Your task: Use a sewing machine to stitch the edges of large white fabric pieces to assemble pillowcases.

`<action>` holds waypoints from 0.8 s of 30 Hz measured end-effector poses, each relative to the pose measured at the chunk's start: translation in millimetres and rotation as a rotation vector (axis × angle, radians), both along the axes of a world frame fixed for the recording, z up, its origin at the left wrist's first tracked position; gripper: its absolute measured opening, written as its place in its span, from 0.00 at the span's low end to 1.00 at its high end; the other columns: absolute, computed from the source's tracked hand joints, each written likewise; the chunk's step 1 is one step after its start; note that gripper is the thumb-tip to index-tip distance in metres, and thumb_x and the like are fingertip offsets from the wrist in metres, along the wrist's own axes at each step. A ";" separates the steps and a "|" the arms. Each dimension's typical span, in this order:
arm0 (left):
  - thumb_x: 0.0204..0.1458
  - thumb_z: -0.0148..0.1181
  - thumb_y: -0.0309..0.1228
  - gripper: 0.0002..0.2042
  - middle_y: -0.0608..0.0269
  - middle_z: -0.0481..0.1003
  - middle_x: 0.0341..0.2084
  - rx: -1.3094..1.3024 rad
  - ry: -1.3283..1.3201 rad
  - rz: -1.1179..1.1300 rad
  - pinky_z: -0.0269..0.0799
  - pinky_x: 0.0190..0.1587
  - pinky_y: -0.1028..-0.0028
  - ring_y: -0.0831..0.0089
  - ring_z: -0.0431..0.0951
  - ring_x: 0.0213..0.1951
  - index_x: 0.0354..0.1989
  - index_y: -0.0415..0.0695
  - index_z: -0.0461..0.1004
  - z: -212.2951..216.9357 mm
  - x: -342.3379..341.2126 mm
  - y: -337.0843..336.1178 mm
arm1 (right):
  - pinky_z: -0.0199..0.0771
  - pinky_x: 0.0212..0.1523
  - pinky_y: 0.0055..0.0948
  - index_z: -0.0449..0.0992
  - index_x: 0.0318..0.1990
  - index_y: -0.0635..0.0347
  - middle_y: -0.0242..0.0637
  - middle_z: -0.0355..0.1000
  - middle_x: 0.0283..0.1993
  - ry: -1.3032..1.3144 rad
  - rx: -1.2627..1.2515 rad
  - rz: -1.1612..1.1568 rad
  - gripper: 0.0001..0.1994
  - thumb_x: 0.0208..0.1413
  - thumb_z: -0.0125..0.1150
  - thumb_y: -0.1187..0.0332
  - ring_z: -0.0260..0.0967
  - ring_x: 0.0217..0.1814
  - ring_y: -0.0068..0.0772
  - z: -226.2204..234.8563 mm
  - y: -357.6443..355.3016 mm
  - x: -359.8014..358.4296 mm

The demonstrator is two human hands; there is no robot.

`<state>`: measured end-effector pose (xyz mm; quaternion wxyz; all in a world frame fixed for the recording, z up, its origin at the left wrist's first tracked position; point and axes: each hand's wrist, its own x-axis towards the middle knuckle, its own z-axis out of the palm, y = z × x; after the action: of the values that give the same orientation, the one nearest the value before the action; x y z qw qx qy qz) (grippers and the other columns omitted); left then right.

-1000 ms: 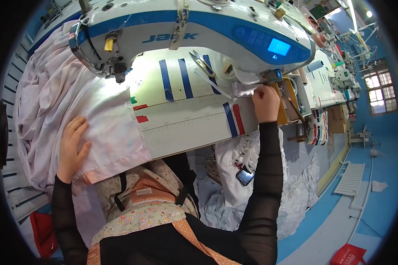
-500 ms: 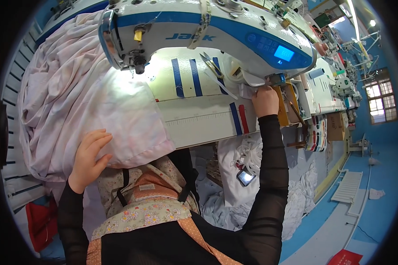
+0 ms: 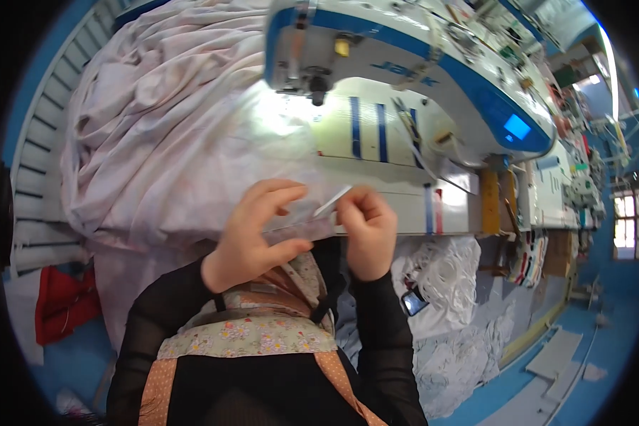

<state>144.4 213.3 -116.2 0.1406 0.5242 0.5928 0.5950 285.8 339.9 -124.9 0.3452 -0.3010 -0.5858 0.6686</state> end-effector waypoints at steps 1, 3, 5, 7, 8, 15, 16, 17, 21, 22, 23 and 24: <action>0.45 0.70 0.29 0.20 0.51 0.74 0.44 -0.011 0.010 0.026 0.72 0.42 0.70 0.60 0.75 0.45 0.48 0.40 0.75 -8.5 0.0 0.6 | 0.66 0.35 0.18 0.72 0.33 0.64 0.30 0.72 0.30 0.009 -0.041 0.055 0.01 0.57 0.56 0.77 0.67 0.32 0.19 1.7 -16.0 -8.1; 0.42 0.68 0.23 0.16 0.56 0.75 0.32 0.030 0.117 0.130 0.70 0.31 0.71 0.65 0.75 0.32 0.42 0.43 0.79 -21.3 -4.3 -3.0 | 0.70 0.38 0.19 0.72 0.35 0.64 0.31 0.73 0.32 0.016 -0.082 0.156 0.04 0.53 0.56 0.82 0.70 0.37 0.18 -1.9 -33.8 -18.0; 0.39 0.66 0.21 0.15 0.58 0.73 0.26 0.041 0.214 0.151 0.67 0.27 0.70 0.65 0.73 0.26 0.39 0.44 0.80 -21.2 -14.4 -13.6 | 0.71 0.39 0.22 0.72 0.35 0.64 0.34 0.74 0.35 0.101 -0.048 0.099 0.04 0.53 0.56 0.82 0.71 0.37 0.22 2.8 -44.5 -28.3; 0.33 0.65 0.19 0.18 0.62 0.69 0.16 0.047 0.351 0.136 0.65 0.23 0.68 0.62 0.70 0.19 0.37 0.46 0.81 -20.4 -18.4 -27.1 | 0.73 0.41 0.27 0.72 0.36 0.64 0.43 0.75 0.40 0.194 0.079 0.084 0.09 0.48 0.58 0.86 0.74 0.39 0.31 8.4 -49.5 -28.6; 0.33 0.65 0.19 0.18 0.62 0.69 0.16 0.037 0.349 0.149 0.65 0.23 0.68 0.62 0.70 0.19 0.37 0.46 0.81 -22.4 -18.9 -31.5 | 0.73 0.41 0.27 0.72 0.36 0.64 0.43 0.75 0.40 0.192 0.070 0.097 0.09 0.48 0.58 0.86 0.74 0.39 0.31 4.9 -44.6 -24.8; 0.47 0.57 0.18 0.13 0.59 0.74 0.25 -0.050 -0.136 0.085 0.68 0.30 0.74 0.71 0.74 0.27 0.42 0.40 0.79 -23.5 -15.9 -42.0 | 0.73 0.43 0.28 0.72 0.35 0.66 0.47 0.77 0.39 0.073 0.802 0.267 0.09 0.47 0.56 0.87 0.75 0.41 0.38 -2.5 -42.8 -17.9; 0.50 0.56 0.18 0.12 0.58 0.74 0.28 -0.067 -0.213 0.043 0.69 0.33 0.75 0.72 0.75 0.30 0.43 0.39 0.79 -23.1 -18.5 -43.6 | 0.73 0.43 0.28 0.72 0.35 0.66 0.47 0.77 0.42 0.049 0.800 0.299 0.09 0.48 0.56 0.87 0.75 0.41 0.38 -3.2 -43.7 -16.4; 0.50 0.56 0.18 0.12 0.58 0.74 0.28 -0.068 -0.216 0.043 0.69 0.33 0.75 0.72 0.75 0.30 0.43 0.39 0.79 -22.4 -21.9 -46.3 | 0.73 0.43 0.28 0.73 0.36 0.66 0.48 0.76 0.44 0.025 0.798 0.331 0.08 0.49 0.56 0.86 0.74 0.41 0.38 -4.0 -44.4 -14.4; 0.49 0.58 0.20 0.10 0.55 0.74 0.33 -0.086 -0.074 -0.081 0.70 0.36 0.73 0.67 0.75 0.34 0.40 0.38 0.79 -20.7 -31.4 -53.5 | 0.72 0.46 0.28 0.74 0.35 0.66 0.48 0.74 0.50 -0.032 0.352 0.361 0.06 0.51 0.57 0.84 0.73 0.44 0.36 -7.3 -41.3 -7.9; 0.49 0.60 0.22 0.08 0.55 0.74 0.33 -0.031 0.013 -0.109 0.70 0.36 0.73 0.66 0.75 0.34 0.38 0.37 0.79 -21.9 -32.5 -54.7 | 0.71 0.47 0.27 0.74 0.34 0.66 0.47 0.73 0.52 -0.050 0.495 0.361 0.04 0.52 0.57 0.83 0.72 0.45 0.34 -1.9 -36.6 -16.5; 0.49 0.60 0.22 0.08 0.55 0.74 0.33 -0.031 0.009 -0.106 0.70 0.36 0.73 0.66 0.75 0.34 0.38 0.37 0.79 -24.3 -33.2 -55.0 | 0.70 0.49 0.26 0.75 0.33 0.66 0.47 0.72 0.53 -0.068 0.637 0.361 0.03 0.52 0.58 0.82 0.71 0.46 0.33 1.2 -34.6 -21.6; 0.49 0.61 0.22 0.07 0.55 0.74 0.32 -0.011 0.018 -0.132 0.70 0.35 0.73 0.66 0.75 0.34 0.36 0.37 0.78 -26.9 -33.7 -53.8 | 0.70 0.49 0.26 0.75 0.33 0.66 0.47 0.72 0.53 -0.070 0.636 0.362 0.03 0.52 0.58 0.82 0.71 0.46 0.33 1.8 -36.0 -22.4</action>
<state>110.7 159.5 -143.1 0.1767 0.5666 0.5614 0.5766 263.5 303.9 -123.0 0.2773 -0.0927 -0.8196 0.4927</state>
